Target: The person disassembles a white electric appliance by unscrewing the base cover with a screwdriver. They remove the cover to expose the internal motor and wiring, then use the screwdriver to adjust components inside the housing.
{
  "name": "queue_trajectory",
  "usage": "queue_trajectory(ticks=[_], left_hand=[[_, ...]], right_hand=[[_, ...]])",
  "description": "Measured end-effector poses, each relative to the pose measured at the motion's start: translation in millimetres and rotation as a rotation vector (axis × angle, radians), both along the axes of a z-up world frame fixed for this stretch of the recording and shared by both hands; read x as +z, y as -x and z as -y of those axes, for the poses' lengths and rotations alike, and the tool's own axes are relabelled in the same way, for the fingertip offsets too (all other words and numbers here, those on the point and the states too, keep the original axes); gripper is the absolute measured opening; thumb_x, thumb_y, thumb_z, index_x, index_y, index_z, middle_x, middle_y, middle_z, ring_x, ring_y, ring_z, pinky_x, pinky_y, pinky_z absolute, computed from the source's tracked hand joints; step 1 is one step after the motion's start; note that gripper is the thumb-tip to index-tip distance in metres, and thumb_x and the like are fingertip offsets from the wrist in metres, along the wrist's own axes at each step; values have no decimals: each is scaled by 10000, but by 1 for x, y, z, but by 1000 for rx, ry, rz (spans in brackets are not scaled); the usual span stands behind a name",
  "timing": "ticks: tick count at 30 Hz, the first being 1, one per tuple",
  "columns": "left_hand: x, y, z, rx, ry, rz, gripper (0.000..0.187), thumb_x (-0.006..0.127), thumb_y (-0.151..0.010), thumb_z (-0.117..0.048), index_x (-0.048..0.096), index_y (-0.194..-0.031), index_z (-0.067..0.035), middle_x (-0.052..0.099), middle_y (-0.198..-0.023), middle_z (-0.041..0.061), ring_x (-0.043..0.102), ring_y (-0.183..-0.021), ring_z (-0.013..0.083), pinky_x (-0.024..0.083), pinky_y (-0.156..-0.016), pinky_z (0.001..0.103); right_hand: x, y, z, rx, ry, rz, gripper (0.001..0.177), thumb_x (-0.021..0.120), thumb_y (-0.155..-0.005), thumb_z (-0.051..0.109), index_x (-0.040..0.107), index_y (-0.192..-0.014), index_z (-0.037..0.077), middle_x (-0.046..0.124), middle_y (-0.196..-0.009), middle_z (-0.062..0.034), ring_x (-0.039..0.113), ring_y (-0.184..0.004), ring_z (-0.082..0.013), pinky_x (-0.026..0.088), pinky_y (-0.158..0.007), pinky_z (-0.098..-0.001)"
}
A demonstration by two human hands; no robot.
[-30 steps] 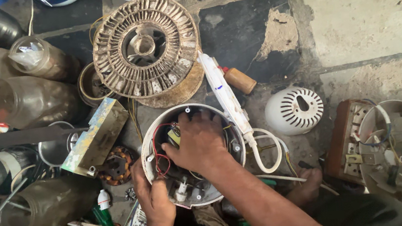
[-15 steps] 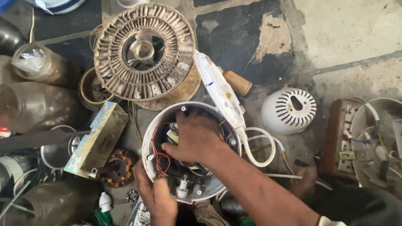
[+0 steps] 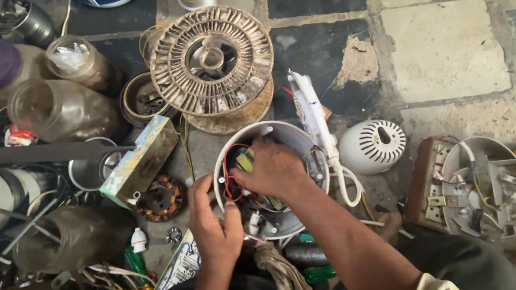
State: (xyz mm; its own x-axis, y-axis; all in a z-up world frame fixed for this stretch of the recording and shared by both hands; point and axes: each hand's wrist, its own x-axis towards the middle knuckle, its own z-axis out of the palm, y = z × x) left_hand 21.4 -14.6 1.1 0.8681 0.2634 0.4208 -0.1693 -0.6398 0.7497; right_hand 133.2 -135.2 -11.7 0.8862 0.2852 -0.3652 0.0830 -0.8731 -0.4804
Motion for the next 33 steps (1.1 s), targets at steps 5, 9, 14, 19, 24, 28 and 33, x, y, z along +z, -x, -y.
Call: queue_trajectory(ticks=[5,9,14,19,24,28,33], left_hand=[[38,-7,9,-259,-210,128,481,575,-821,-39,546,-1298,9,598,-1293,237,595,-1211,428,479,-1071,487],[35,-40,13,-402,-296,-51,448,538,-850,-18,602,-1292,29,654,-1256,242,613,-1187,419,478,-1038,504],[8,-83,29,-514,-381,-117,298,533,-903,-138,666,-1091,50,693,-1117,271,637,-1094,448,501,-988,515],[16,-114,55,-564,-701,-753,389,512,-915,-289,781,-1003,-23,719,-1136,241,676,-1115,410,511,-1010,506],[46,-128,105,-566,-858,-1108,477,546,-874,-310,718,-1251,-75,627,-1374,203,595,-1304,370,467,-1096,465],[52,-126,121,-461,-749,-1288,561,558,-890,-381,596,-1403,-158,473,-1531,133,436,-1430,346,334,-1170,515],[28,-131,114,-557,-753,-1227,561,527,-890,-416,612,-1402,-202,487,-1542,95,464,-1426,325,366,-1174,476]], right_hand=[[-19,0,-1,-30,75,-131,723,713,-815,533,558,-1309,28,609,-1328,-222,630,-1209,-368,507,-1022,-446],[-69,-7,1,215,130,70,397,561,-956,300,608,-1296,101,627,-1355,-162,649,-1209,-310,550,-952,-436],[-133,-1,1,377,360,239,318,500,-1017,294,637,-1287,198,622,-1405,-85,561,-1329,-262,450,-1097,-420],[-147,0,-1,423,405,189,362,503,-985,316,620,-1305,194,592,-1421,-84,528,-1332,-275,407,-1106,-446],[-134,2,-6,448,390,197,391,530,-950,305,627,-1303,169,594,-1413,-97,528,-1322,-287,396,-1094,-471],[-129,6,0,464,375,203,416,551,-922,297,633,-1301,149,596,-1406,-107,529,-1314,-297,387,-1084,-491],[-102,18,-4,493,333,211,448,578,-887,286,641,-1299,123,598,-1397,-120,529,-1303,-309,377,-1072,-516]])
